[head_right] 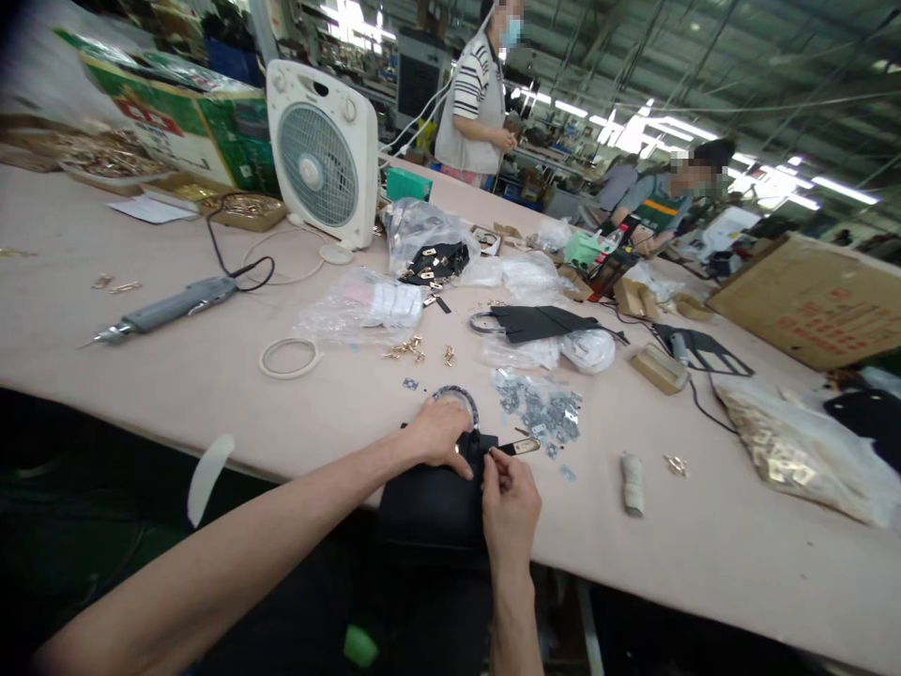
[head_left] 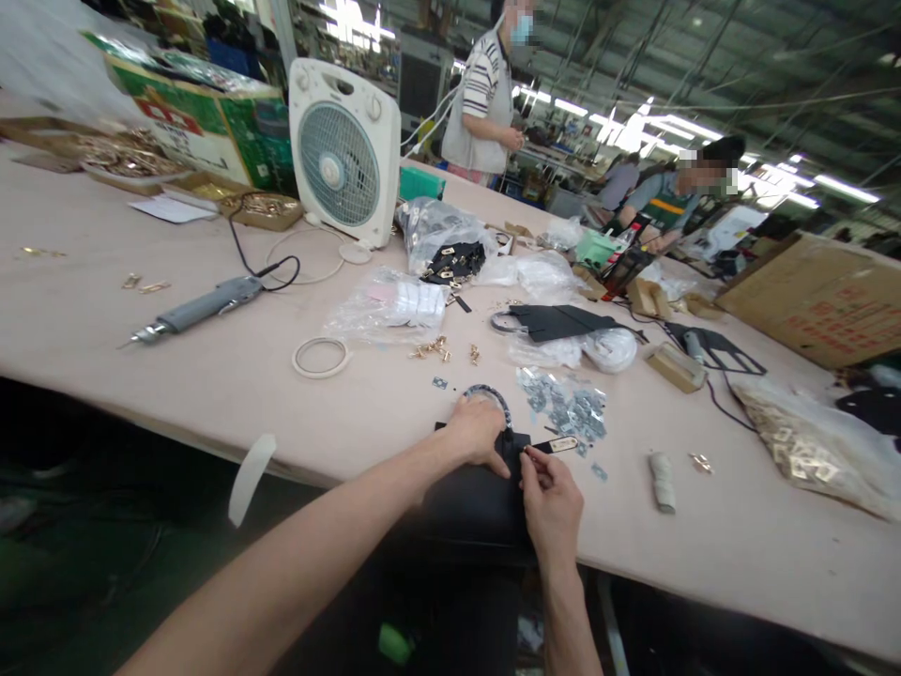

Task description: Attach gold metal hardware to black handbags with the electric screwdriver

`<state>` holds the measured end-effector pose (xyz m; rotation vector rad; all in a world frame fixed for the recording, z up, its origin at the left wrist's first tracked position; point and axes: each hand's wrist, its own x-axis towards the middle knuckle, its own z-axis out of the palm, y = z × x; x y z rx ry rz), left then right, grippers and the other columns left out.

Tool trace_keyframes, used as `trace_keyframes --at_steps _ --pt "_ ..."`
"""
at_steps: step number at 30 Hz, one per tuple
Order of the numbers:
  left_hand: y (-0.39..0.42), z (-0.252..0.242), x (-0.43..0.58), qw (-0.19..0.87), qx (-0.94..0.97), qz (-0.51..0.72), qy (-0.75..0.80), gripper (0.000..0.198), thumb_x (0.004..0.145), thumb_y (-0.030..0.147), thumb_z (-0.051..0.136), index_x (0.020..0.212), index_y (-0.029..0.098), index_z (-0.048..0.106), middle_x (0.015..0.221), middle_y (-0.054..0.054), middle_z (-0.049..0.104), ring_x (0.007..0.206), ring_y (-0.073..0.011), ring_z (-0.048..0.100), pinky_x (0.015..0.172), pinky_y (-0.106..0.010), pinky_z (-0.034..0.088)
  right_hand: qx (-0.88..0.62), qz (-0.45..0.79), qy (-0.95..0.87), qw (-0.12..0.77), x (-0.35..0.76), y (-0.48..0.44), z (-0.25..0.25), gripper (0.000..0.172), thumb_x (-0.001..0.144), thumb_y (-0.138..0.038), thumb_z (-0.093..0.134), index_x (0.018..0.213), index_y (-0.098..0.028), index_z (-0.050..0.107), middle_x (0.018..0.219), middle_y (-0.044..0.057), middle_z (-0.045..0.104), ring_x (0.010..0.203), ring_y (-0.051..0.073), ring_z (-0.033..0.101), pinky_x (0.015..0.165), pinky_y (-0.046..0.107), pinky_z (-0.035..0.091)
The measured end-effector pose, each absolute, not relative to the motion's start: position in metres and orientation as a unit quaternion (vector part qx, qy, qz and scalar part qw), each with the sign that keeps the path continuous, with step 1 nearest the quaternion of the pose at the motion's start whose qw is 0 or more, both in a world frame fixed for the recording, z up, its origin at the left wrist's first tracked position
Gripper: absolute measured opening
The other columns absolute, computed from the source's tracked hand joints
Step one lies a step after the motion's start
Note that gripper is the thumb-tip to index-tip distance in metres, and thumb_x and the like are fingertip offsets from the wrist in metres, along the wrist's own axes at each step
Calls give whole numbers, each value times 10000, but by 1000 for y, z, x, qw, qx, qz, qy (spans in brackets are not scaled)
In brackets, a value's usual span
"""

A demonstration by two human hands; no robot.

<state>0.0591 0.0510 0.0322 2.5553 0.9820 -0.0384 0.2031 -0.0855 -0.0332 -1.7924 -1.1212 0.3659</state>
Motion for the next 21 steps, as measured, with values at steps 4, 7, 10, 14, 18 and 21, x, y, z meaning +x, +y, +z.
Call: trace_keyframes --at_steps 4,7,10,14,18,21 --pt "49 32 57 204 912 -1 357 775 639 703 852 1180 162 724 1259 -183 687 1223 -392 587 1035 -492 450 -735 119 -478 466 205 -87 -36 405 927 -517 653 1100 -168 765 958 104 754 745 200 701 720 345 595" --pt "49 29 55 208 911 10 355 772 642 696 855 1180 160 721 1259 -183 685 1237 -393 577 1028 -486 447 -736 102 -488 458 204 -88 -35 404 930 -511 652 1090 -161 774 946 104 753 736 195 684 726 343 584" --pt "50 24 55 212 913 21 348 760 645 703 847 1157 156 720 1238 -184 687 1217 -387 583 1015 -477 442 -738 85 -492 454 201 -88 -33 426 933 -526 643 1090 -154 780 941 111 755 723 193 667 725 341 571" --pt "52 16 54 213 914 44 341 753 630 705 854 1124 154 712 1211 -179 690 1187 -386 593 990 -471 441 -742 69 -495 447 200 -88 -35 448 939 -540 630 1104 -151 782 932 114 759 713 195 660 730 341 561" --pt "51 11 53 213 917 65 330 740 632 701 855 1100 149 697 1169 -169 699 1152 -381 603 954 -454 441 -747 66 -497 437 201 -87 -37 456 948 -535 616 1129 -147 770 965 123 761 733 204 675 744 346 561" --pt "52 8 51 213 923 80 311 713 650 699 844 1089 160 686 1140 -150 701 1122 -366 612 925 -429 434 -755 58 -514 403 199 -82 -31 457 963 -534 588 1120 -146 773 963 129 759 725 209 668 755 357 550"
